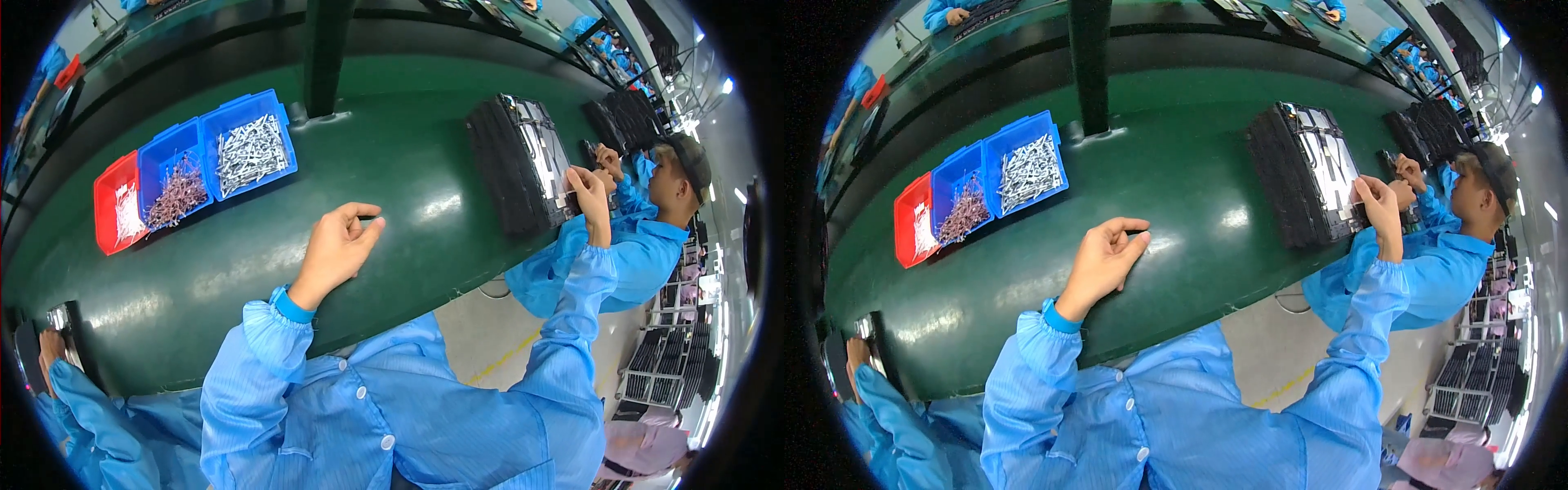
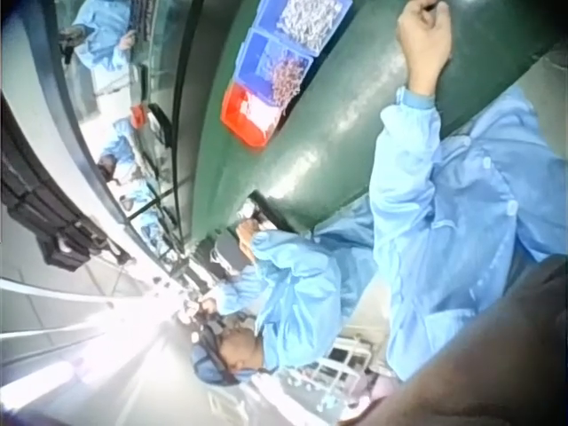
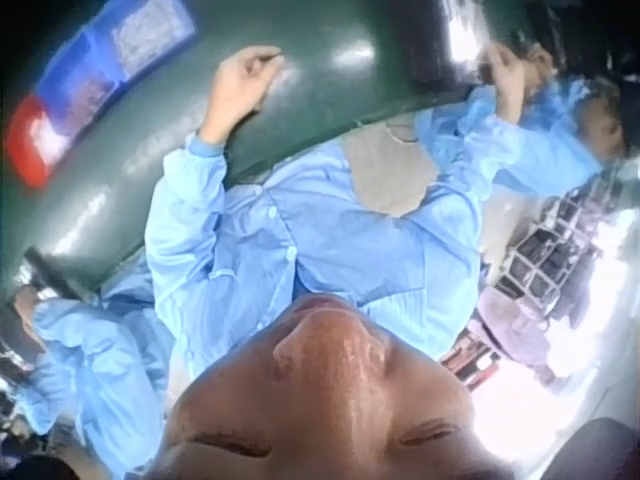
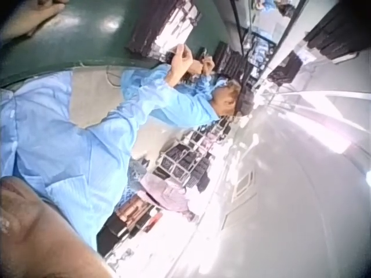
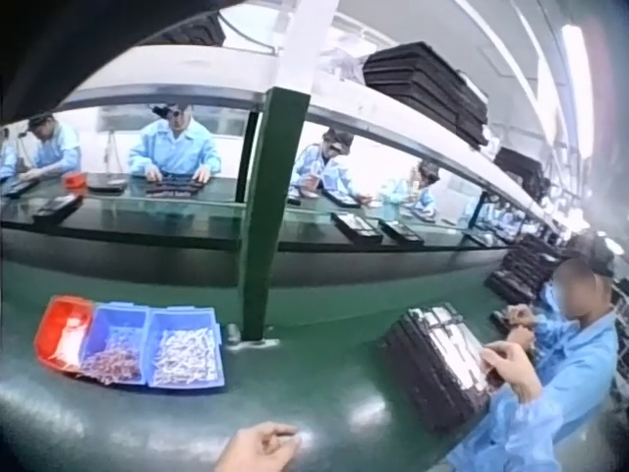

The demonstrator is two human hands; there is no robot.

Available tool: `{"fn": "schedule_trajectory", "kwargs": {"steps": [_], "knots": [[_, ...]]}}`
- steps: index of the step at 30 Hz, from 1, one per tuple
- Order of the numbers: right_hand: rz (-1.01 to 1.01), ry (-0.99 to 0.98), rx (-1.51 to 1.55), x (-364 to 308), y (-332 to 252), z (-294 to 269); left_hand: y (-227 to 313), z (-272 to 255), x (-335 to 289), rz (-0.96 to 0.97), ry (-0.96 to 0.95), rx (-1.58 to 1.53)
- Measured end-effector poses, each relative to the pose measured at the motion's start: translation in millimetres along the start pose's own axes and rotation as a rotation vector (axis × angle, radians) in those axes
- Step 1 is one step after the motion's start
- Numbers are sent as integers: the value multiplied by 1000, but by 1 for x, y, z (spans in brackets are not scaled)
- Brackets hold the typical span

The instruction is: The person takes components from storage bins, inserts them into the edges of tablet frames by hand, presses them into place, and sets the tablets down on the assembly line.

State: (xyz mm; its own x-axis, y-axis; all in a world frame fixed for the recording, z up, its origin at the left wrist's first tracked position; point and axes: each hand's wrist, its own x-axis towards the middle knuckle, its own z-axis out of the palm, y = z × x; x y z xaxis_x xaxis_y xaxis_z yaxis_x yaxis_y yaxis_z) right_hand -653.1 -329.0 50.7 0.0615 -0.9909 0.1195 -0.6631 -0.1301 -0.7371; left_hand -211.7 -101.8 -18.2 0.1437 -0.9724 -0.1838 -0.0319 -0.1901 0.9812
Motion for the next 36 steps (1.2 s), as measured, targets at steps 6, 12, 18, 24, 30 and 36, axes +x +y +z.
{"fn": "schedule_trajectory", "kwargs": {"steps": [6,12,18,24,30,36], "knots": [[-381,398,-425,-32,-65,52,1,2,0,30,3,38],[-340,257,-538,-31,-120,84,-3,0,-2,25,9,6],[-90,0,-525,6,-108,69,0,-1,-2,1,-19,31],[-88,65,-519,2,-116,73,-3,-3,-2,41,-32,61],[-78,43,-505,9,-113,86,-19,-6,0,98,9,111],[-601,375,-444,-27,-136,105,-21,6,4,273,101,146]]}}
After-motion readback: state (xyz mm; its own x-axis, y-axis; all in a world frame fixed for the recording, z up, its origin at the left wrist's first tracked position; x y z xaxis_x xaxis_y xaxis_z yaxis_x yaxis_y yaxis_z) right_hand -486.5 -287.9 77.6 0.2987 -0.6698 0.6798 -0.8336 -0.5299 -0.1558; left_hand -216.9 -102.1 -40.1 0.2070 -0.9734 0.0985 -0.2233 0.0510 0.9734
